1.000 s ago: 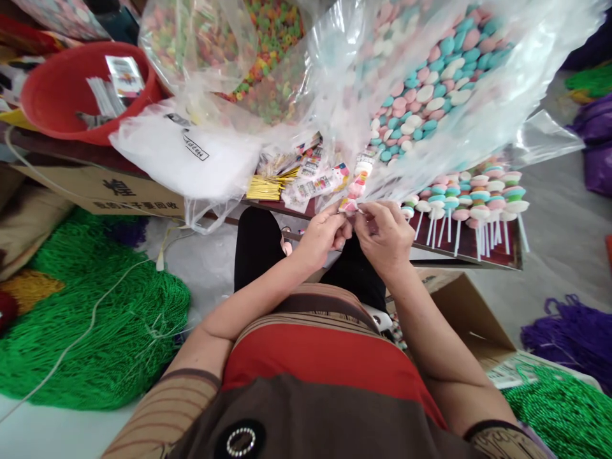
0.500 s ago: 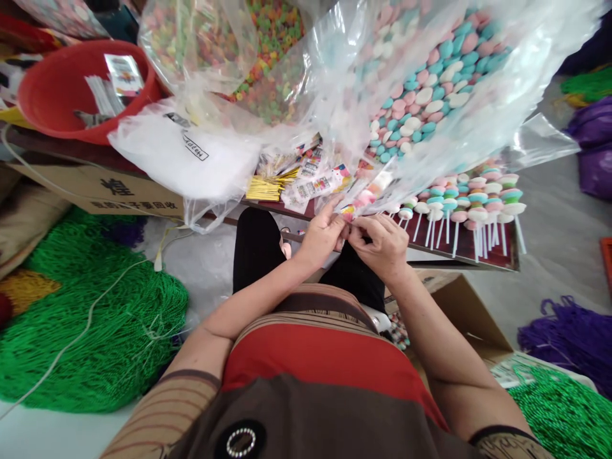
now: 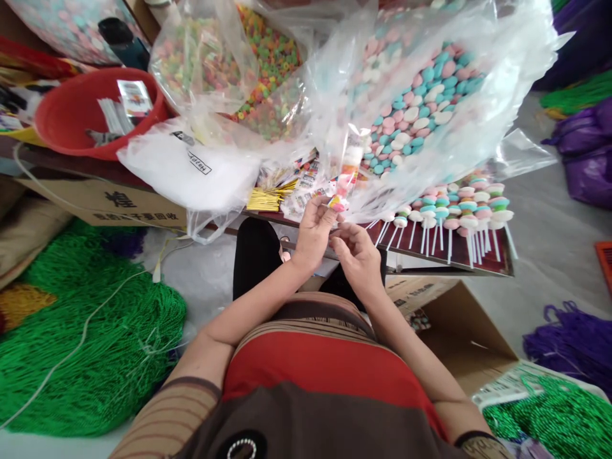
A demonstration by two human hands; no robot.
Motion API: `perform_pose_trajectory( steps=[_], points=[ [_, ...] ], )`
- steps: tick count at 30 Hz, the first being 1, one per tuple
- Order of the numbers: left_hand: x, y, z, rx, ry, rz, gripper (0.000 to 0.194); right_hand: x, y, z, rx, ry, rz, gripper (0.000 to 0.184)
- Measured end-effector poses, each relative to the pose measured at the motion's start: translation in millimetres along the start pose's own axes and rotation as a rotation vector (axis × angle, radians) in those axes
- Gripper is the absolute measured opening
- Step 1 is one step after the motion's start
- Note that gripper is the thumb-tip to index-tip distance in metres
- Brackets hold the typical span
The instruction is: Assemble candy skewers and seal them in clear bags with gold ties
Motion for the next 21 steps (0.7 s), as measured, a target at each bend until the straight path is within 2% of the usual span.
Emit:
perform_pose_trajectory(
  steps=[3, 7, 10, 12, 15, 18, 21],
  points=[
    [-7, 6, -5.3, -0.096, 0.012, 0.100, 0.028, 3, 3, -9, -0.030, -0.010, 0.020, 0.019],
    [-8, 5, -6.9, -0.083, 0.058, 0.036, 0.030, 9, 9, -14, -0.080, -0.031, 0.074, 0.017],
    [-2, -12, 0.0, 0.080, 0.086, -0.193, 0.034, 10, 13, -11, -0.117, -0.034, 0.108, 0.021],
    [1, -32, 4.0, 0.301, 0.091, -0.440, 0.032, 10, 18, -5, -0.166, -0.048, 0.145, 0.022],
    [0, -54, -0.1, 0.663, 0.134, -0.765, 0.024, 12, 28, 4, -0.242, -0.079, 0.223, 0.022],
    [-3, -62, -6.5, 0.842, 0.173, -0.966, 0.024, 13, 32, 7, -0.293, -0.100, 0.266, 0.022],
    [-5, -61, -10.0, 0.890, 0.186, -1.039, 0.025, 13, 32, 7, -0.317, -0.108, 0.284, 0.022]
  ],
)
Point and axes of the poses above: each hand's wrist, its own x-axis towards the middle knuckle, its own z-axis out of the back of the hand, y = z × x, the point moved 8 cm from there along x, towards the middle knuckle, and after that the axes turned 11 degrees about -y, right-handed, at the moved point
